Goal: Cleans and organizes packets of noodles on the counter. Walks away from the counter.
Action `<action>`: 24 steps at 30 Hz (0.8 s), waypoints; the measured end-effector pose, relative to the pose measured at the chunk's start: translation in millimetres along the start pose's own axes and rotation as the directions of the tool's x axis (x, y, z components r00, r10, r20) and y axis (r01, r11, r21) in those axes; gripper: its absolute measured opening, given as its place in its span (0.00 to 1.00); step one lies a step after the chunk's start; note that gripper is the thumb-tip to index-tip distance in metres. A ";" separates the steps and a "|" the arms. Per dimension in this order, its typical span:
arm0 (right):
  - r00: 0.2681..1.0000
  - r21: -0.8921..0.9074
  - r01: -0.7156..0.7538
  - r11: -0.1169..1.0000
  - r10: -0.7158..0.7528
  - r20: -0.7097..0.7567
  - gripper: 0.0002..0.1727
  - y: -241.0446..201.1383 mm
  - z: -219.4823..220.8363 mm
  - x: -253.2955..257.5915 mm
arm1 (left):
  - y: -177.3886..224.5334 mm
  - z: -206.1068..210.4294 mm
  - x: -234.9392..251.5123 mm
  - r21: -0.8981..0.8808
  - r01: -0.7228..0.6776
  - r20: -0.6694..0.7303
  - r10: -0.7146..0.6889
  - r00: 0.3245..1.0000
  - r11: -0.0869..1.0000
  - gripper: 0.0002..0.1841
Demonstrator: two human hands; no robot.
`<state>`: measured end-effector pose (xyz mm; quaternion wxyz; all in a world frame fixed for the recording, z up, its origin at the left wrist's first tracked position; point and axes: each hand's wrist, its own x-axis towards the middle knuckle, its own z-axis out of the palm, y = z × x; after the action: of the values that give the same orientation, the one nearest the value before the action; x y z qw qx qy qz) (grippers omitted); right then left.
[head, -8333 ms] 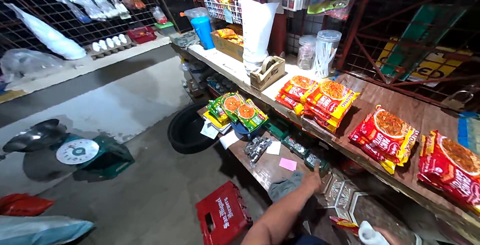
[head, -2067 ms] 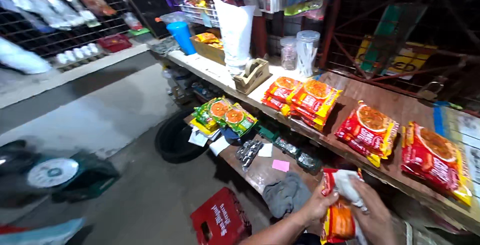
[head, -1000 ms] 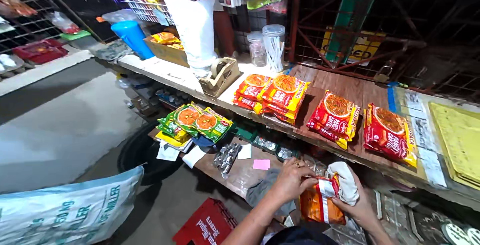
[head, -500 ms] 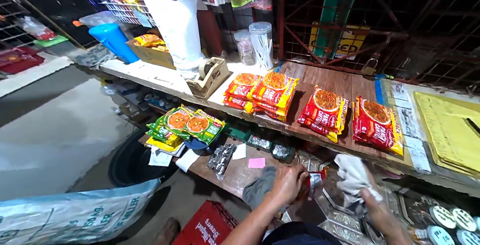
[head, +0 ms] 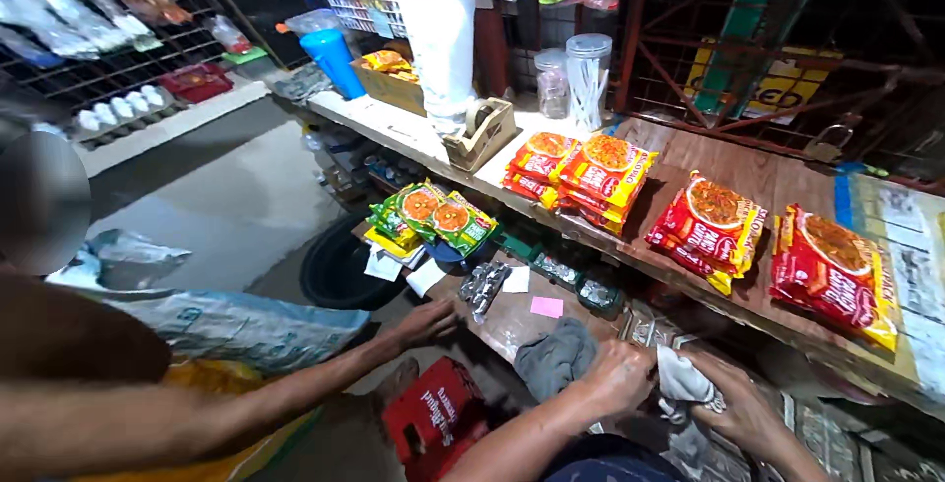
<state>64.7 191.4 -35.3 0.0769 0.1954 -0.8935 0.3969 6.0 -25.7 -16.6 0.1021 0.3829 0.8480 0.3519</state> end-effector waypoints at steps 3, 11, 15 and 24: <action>0.999 0.079 -0.045 0.996 0.047 -0.025 0.34 1.1 0.0 -4.8 | -0.9 2.6 -2.9 -0.039 0.004 0.024 -0.003 1.000 0.999 0.10; 0.990 0.107 -0.108 0.988 0.098 0.098 0.31 -5.5 7.5 -10.4 | -5.8 -6.1 1.2 -0.030 0.126 0.410 -0.103 0.906 0.992 0.18; 0.989 0.149 -0.078 0.986 0.058 0.136 0.30 -8.9 5.1 -7.6 | -14.3 7.0 7.1 -0.130 0.112 0.562 -0.020 0.827 0.985 0.24; 0.984 0.149 -0.173 0.974 0.178 -0.017 0.30 7.8 7.4 -5.9 | -25.2 30.6 15.7 -0.287 0.283 0.573 -0.073 0.816 0.915 0.23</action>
<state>67.0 192.3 -47.3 0.0403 0.1149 -0.8744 0.4697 -5.8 -10.1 -54.5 0.4431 0.3600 0.7358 0.3642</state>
